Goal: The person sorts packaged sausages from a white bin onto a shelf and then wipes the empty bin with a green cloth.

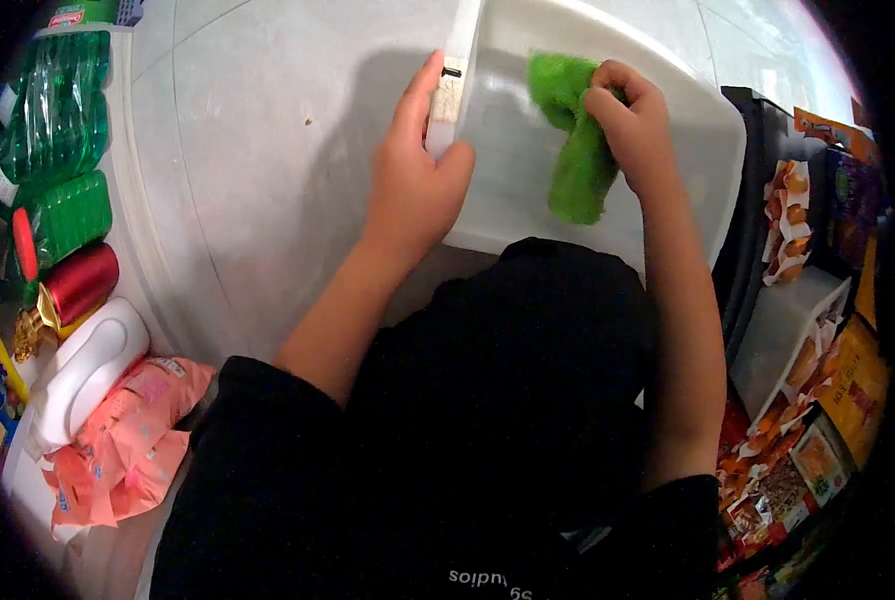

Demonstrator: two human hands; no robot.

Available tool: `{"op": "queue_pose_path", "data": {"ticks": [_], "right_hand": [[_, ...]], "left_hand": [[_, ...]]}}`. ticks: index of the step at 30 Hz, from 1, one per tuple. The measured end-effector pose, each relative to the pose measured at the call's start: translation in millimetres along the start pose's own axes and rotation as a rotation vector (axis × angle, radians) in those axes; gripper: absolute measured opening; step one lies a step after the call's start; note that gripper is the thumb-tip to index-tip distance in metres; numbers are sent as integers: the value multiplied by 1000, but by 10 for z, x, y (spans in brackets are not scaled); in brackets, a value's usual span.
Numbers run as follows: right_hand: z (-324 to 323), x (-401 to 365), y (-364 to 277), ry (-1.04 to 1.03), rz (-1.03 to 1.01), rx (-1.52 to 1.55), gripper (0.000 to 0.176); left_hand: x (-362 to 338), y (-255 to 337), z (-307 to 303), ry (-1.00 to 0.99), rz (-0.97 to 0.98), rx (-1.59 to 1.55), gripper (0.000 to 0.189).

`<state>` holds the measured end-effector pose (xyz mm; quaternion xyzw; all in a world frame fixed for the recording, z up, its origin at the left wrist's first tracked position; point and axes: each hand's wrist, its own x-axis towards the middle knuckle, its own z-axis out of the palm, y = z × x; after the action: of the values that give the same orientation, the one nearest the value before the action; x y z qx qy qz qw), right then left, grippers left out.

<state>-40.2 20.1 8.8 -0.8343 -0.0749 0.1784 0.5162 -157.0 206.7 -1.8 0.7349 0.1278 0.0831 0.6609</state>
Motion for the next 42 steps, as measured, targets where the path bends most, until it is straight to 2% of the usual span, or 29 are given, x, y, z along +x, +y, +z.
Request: {"op": "queue_pose_path", "data": {"ticks": [3,5,6,8,9,10,12,13,14,16,17,19,20,22,23,24,25,26,28,29,31,32,34,36,38,39,40,42], "right_hand": [[11,34,-19,97,-86,-115,20],[175,96,8,173,-300,-319,33],[246,127,9,177,-301,-318,33],[378,175,27,2,-462,-338,48],[439,173,103,-86,-457,-350,53],[489,155,150,-83,-457,-350,53],[542,78,161,-207,-586,-497,43],[515,50,134,-243,-385,-474,47],[502,59,178,-237,-383,-474,47],[483,57,322,-275,-499,-548,39],[485,53,338,-260,-485,-543,39],[514,65,323,-231,-643,-622,33],[528,51,290,-215,-635,-620,33],[543,-15,207,-302,-457,-643,32],[532,-40,169,-290,-450,-642,32],[524,-60,132,-403,-395,-646,33],[520,-74,122,-518,-339,-647,35],[515,-86,140,-509,-335,-642,35],[501,-111,188,-642,-173,-525,34],[495,-107,222,-634,-171,-522,34],[494,-70,292,-220,-225,-309,34],[511,-41,294,-218,-223,-306,34],[575,42,278,63,-139,-48,37],[627,38,305,39,-198,-68,39],[672,-50,303,-331,-189,-152,41],[643,-59,288,-418,-179,-192,40],[648,-76,297,-420,-177,-190,40],[637,-91,303,-652,-97,-196,37]], "left_hand": [[4,-44,13,7,72,15,66],[13,-55,17,3,77,5,66],[15,-60,14,2,80,5,66],[9,-60,5,15,79,55,66],[6,-47,4,15,82,55,66],[2,-28,5,10,69,38,67],[5,-23,20,-4,57,19,69],[8,-44,20,0,52,21,70],[11,-55,22,4,45,24,70],[-4,-45,36,4,36,-8,71],[-14,-38,40,7,26,-40,71],[-21,-13,44,-9,12,-28,71],[-17,2,49,-4,-2,-24,71],[-19,40,72,-11,-8,-59,69],[-21,57,82,1,-20,-96,68],[-34,73,81,-9,-16,-94,68],[-54,89,71,12,-117,-86,67],[-60,97,68,32,-217,-77,67],[-66,-44,71,49,-150,-22,63],[-57,-79,74,83,-84,29,59],[-58,-86,52,62,-141,42,54],[-70,-69,46,50,-203,54,49],[-67,25,49,30,-259,6,46],[-54,78,51,5,-312,-39,43],[-42,86,38,-15,-300,-57,45],[-44,81,36,-16,-303,-54,45],[-45,77,41,-14,-276,-35,45],[-40,76,57,-13,-247,-21,45]]}}
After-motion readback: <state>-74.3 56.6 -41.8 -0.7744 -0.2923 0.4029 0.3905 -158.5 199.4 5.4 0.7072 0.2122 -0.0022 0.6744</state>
